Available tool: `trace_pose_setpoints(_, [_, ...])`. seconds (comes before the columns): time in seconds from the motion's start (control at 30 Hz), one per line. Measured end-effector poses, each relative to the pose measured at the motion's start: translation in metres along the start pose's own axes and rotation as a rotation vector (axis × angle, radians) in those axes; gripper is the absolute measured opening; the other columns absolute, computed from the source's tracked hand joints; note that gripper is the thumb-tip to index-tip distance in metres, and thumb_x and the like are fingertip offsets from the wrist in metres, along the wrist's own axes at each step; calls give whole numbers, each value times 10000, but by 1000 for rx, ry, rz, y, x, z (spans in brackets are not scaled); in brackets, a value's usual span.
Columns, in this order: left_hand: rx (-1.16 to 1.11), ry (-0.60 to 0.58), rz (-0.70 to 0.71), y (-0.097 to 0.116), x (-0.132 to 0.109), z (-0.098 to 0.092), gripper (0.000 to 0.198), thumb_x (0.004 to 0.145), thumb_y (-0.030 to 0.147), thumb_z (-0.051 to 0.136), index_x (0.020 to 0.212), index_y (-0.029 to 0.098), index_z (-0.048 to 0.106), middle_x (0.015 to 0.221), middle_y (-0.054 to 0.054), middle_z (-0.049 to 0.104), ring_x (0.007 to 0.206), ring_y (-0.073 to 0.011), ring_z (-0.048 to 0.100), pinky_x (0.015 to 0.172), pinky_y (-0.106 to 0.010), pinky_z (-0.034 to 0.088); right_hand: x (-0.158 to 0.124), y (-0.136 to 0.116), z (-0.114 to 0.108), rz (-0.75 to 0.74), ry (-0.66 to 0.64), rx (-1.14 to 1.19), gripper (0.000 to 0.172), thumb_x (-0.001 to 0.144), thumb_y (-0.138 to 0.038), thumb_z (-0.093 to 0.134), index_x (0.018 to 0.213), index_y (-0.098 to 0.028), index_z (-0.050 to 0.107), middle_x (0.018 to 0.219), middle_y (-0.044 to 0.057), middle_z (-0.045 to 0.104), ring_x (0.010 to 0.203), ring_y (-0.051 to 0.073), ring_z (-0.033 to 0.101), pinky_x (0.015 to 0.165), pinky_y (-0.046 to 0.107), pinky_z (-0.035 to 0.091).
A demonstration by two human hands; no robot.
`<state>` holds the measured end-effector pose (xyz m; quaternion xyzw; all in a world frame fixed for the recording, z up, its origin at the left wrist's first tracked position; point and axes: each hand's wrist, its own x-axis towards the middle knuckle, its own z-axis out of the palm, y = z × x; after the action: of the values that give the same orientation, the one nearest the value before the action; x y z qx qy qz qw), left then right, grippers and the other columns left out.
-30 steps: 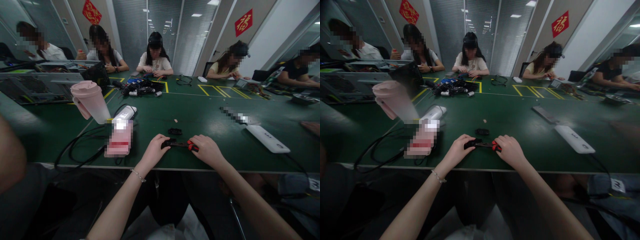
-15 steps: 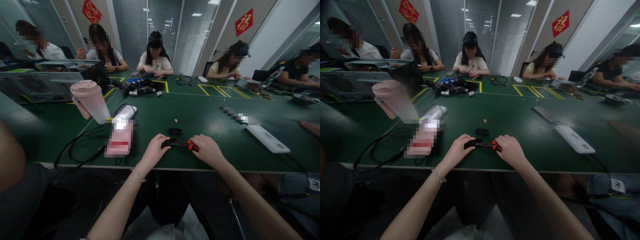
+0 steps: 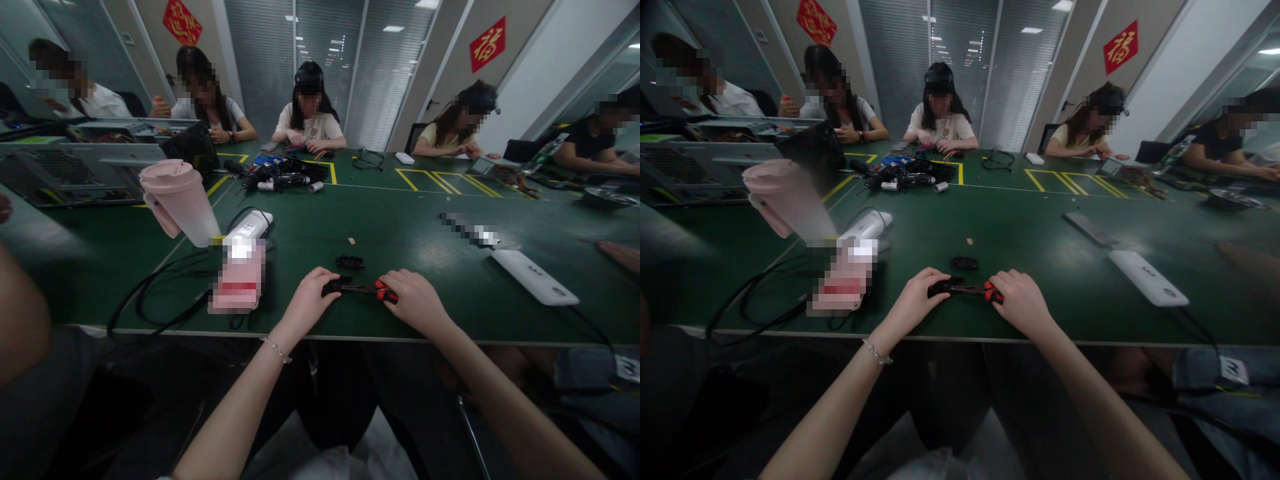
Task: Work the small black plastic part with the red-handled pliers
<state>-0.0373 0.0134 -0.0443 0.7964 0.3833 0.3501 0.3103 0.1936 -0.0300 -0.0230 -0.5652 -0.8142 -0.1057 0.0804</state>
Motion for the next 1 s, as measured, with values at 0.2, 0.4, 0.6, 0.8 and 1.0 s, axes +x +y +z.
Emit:
trace_pose_setpoints(0.2, [3,-1,15,-3,0,1,305,746,134,628,1045,190,601,996,-26,561,927,-154,548,890,-304,429,1,0,0,23,-56,44,153,722,-191,507,860,-182,571,819,49,595,743,171,493,655,283,359])
trace_pose_setpoints(0.4, [7,-4,-6,-1,0,1,298,739,149,637,1033,191,611,1000,-34,566,929,-165,552,887,-315,433,0,0,1,-15,-12,5,159,715,-176,497,854,-165,573,813,61,596,735,175,485,661,287,355])
trace_pose_setpoints(0.6, [2,5,-4,0,-1,1,315,734,151,643,1044,198,610,1011,-37,569,945,-170,552,898,-322,429,-1,-1,0,-12,-10,-24,174,720,-182,511,876,-161,584,866,69,602,760,186,489,678,299,355])
trace_pose_setpoints(0.8, [6,-7,-7,-2,-1,0,325,738,154,640,1057,199,604,1019,-38,567,955,-173,550,895,-322,430,-1,0,1,11,-51,4,169,724,-190,505,876,-173,578,847,55,600,744,176,492,663,290,359])
trace_pose_setpoints(1.0, [6,-2,-6,-2,-1,2,324,741,160,640,1059,203,603,1021,-35,565,956,-170,547,901,-319,425,-2,-1,1,-10,-9,-43,189,707,-177,516,885,-160,579,856,69,601,760,187,492,669,301,358])
